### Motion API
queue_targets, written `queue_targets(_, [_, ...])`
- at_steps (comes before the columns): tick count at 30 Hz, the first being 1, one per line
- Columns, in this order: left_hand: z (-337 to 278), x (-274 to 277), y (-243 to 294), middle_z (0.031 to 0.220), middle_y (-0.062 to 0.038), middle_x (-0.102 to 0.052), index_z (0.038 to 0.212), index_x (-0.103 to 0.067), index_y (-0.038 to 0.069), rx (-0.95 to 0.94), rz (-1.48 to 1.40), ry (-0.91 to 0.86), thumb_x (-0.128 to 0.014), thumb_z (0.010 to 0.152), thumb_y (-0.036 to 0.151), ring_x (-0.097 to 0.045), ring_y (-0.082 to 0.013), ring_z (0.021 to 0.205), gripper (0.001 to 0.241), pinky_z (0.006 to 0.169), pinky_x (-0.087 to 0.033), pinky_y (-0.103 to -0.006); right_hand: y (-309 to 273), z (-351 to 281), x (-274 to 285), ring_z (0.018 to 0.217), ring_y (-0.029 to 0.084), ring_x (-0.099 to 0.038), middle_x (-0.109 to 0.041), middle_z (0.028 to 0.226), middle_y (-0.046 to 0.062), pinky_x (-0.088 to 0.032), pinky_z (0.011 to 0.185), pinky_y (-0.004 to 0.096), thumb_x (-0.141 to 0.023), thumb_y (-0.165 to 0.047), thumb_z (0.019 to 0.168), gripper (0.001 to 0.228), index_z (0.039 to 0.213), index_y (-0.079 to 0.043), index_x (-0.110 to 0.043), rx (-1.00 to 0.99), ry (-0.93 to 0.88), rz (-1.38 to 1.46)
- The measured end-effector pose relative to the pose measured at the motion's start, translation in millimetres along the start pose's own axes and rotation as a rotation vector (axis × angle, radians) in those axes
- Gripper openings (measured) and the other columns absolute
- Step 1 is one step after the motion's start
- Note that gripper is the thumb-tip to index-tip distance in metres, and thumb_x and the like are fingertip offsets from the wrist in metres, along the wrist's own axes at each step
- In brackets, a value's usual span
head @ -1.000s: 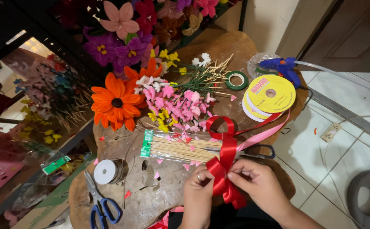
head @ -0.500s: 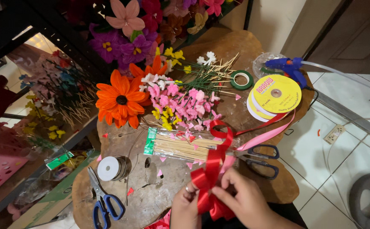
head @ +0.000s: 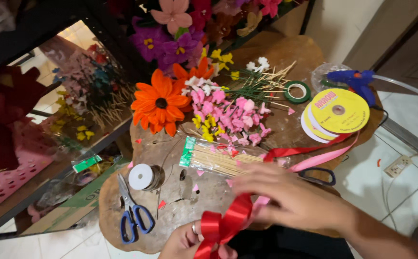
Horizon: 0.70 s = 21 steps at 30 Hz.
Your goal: The person ties a red ribbon into a large decorative bow by hand at a wooden workstation.
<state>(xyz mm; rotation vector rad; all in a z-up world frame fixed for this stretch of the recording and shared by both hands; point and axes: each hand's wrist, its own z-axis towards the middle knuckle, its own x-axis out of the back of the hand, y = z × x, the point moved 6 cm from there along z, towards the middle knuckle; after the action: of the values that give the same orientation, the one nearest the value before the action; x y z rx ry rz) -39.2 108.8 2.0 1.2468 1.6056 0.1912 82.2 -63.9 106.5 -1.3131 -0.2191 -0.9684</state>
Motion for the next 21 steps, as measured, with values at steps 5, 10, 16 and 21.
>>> queue_targets(5, [-11.5, 25.4, -4.9, 0.095, -0.02, -0.075, 0.114, -0.068, -0.005, 0.055, 0.085, 0.05, -0.076, 0.082, 0.017, -0.072, -0.0216, 0.084, 0.04, 0.076, -0.055, -0.026, 5.5, 27.1, -21.2, 0.103, 0.028, -0.058, -0.059, 0.099, 0.002, -0.032, 0.114, 0.047, -0.066, -0.046, 0.089, 0.035, 0.099, -0.014, -0.057, 0.077, -0.297, 0.203])
queue_targets(10, [-21.6, 40.6, -6.2, 0.099, -0.022, -0.074, 0.113, -0.068, -0.016, 0.024, 0.048, 0.035, -0.072, 0.085, 0.009, -0.072, -0.0249, 0.089, 0.038, 0.081, -0.052, -0.0261, 7.0, 14.1, -12.6, 0.064, 0.019, -0.064, -0.062, 0.075, -0.004, -0.034, 0.113, 0.046, -0.071, -0.033, 0.092, 0.028, 0.079, -0.014, -0.055, 0.087, -0.407, 0.139])
queue_targets(16, [-23.7, 19.0, 24.3, 0.143, -0.047, -0.037, 0.1, -0.047, 0.016, -0.266, -0.318, -0.351, -0.077, 0.088, 0.01, -0.057, -0.0552, 0.119, 0.033, 0.091, -0.058, -0.0342, 62.5, -48.5, -13.3, 0.071, 0.021, -0.049, -0.059, 0.078, -0.006, -0.043, 0.073, 0.033, -0.064, -0.028, 0.092, 0.021, 0.076, -0.024, -0.05, -0.125, -0.388, -0.242])
queue_targets(21, [-8.6, 22.8, 23.6, 0.133, -0.045, -0.045, 0.108, -0.05, 0.017, -0.221, -0.391, -0.184, -0.073, 0.087, 0.013, -0.059, -0.0529, 0.107, 0.031, 0.085, -0.057, -0.0371, 69.8, -59.5, 2.8, 0.065, 0.025, -0.053, -0.061, 0.078, 0.001, -0.04, 0.081, 0.038, -0.057, -0.017, 0.08, 0.005, 0.076, -0.014, -0.057, -0.012, -0.235, -0.532])
